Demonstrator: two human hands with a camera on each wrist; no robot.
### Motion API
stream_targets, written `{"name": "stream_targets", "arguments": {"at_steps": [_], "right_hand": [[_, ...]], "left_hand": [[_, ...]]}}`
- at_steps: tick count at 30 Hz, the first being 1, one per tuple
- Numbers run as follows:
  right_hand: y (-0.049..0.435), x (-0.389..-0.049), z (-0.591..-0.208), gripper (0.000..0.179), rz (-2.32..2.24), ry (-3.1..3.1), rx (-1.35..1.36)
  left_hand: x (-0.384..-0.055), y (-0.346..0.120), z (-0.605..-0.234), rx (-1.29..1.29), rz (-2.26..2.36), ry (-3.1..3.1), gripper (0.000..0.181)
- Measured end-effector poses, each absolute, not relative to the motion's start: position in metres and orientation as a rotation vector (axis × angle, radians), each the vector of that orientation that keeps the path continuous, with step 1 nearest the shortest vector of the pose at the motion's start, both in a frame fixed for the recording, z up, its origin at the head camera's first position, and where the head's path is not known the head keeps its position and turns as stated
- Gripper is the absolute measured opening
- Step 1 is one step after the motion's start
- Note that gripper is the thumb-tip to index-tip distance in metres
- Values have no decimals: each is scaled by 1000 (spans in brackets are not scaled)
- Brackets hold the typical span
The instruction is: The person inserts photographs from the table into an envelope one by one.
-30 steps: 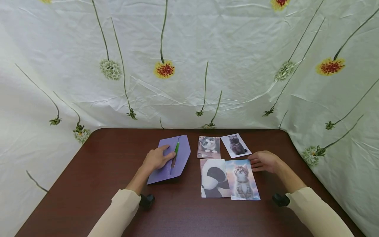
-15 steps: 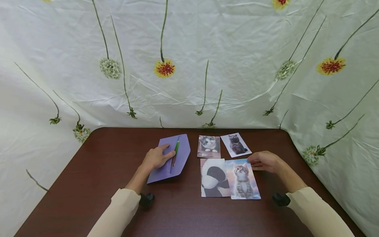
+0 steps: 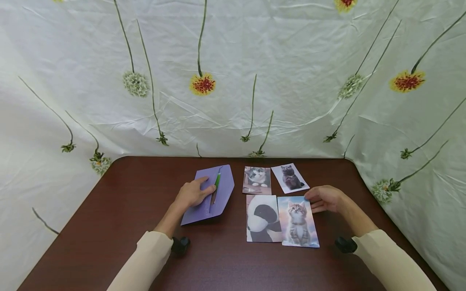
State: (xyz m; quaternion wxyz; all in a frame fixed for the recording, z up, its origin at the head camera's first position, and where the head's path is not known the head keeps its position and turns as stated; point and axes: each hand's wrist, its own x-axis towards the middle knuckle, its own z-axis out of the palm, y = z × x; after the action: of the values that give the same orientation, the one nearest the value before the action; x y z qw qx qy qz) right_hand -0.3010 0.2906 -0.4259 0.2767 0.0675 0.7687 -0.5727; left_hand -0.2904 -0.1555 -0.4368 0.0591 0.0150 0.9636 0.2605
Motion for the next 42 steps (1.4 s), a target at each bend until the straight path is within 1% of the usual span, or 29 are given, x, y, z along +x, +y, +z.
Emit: {"name": "stream_targets", "arguments": {"at_steps": [12,17,26,42], "right_hand": [[292,-302,-422,22,-1562,2053,230],[292,-301,-421,16,-1597,2010,223],[292,-301,-420,9,-1584,1970,127],[295,-299,-405,9,-1549,2044,176]], "left_hand": [[-290,-155,-436,52,793,2921,65],[-289,-154,-435,68,791,2930,64],[-289,-155,-435,60,794,2923,64],[-290,-156,-436,54,804,2923,64]]}}
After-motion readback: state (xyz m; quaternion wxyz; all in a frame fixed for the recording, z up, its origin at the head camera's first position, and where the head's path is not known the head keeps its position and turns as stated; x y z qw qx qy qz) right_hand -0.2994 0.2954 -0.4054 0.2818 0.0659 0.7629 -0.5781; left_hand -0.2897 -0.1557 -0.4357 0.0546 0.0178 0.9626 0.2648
